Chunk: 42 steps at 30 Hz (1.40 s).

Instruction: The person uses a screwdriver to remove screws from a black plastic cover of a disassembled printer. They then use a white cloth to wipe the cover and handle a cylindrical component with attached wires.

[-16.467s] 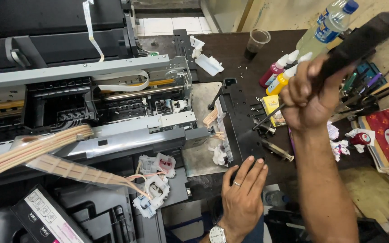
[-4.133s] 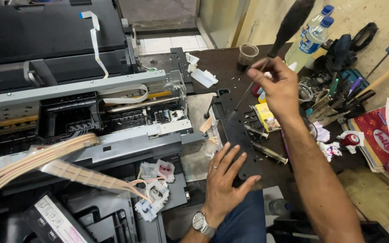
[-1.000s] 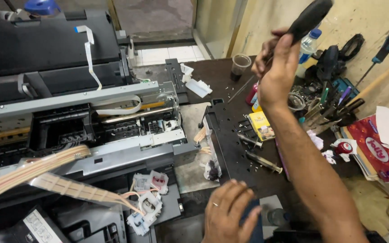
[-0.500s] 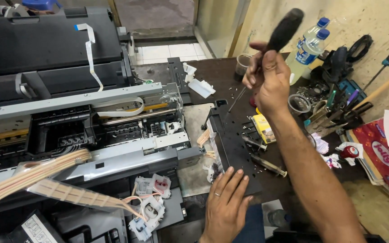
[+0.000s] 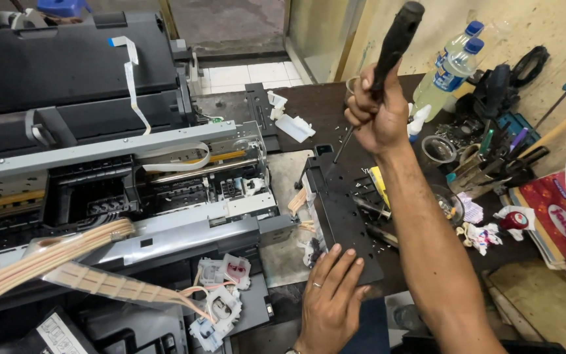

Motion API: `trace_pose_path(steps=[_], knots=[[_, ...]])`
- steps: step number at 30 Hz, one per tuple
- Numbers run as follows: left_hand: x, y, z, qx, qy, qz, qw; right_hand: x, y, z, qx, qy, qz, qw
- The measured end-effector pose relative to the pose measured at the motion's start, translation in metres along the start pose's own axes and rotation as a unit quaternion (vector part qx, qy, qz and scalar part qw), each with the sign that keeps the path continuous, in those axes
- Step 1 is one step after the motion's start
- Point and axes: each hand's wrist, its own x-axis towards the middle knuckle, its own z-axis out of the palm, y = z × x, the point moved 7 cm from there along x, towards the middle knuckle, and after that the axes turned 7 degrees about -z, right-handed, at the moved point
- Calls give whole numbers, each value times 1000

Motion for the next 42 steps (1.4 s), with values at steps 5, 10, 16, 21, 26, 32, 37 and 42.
trace_pose_path(steps=[5, 10, 16, 21, 26, 32, 37, 42], knots=[[-2, 0, 3, 17, 16, 18, 1000, -4, 4, -10, 2, 49, -43, 998], [0, 2, 5, 14, 23, 21, 999, -3, 5, -12, 9, 39, -43, 998], [1, -1, 7, 25, 56, 29, 998, -5, 11, -11, 13, -9, -22, 1000], [4, 0, 7, 22, 43, -1, 999, -1, 9, -15, 5, 17, -27, 999], [4, -2, 8, 35, 60, 19, 997, 1, 11, -12, -1, 0, -26, 1000], [4, -1, 6, 27, 49, -5, 998, -1, 8, -5, -16, 8, -29, 999], [4, -2, 5, 32, 60, 14, 998, 2, 18, -9, -37, 17, -28, 999], [2, -4, 5, 22, 42, 5, 999, 3, 13, 0, -7, 50, -21, 999]])
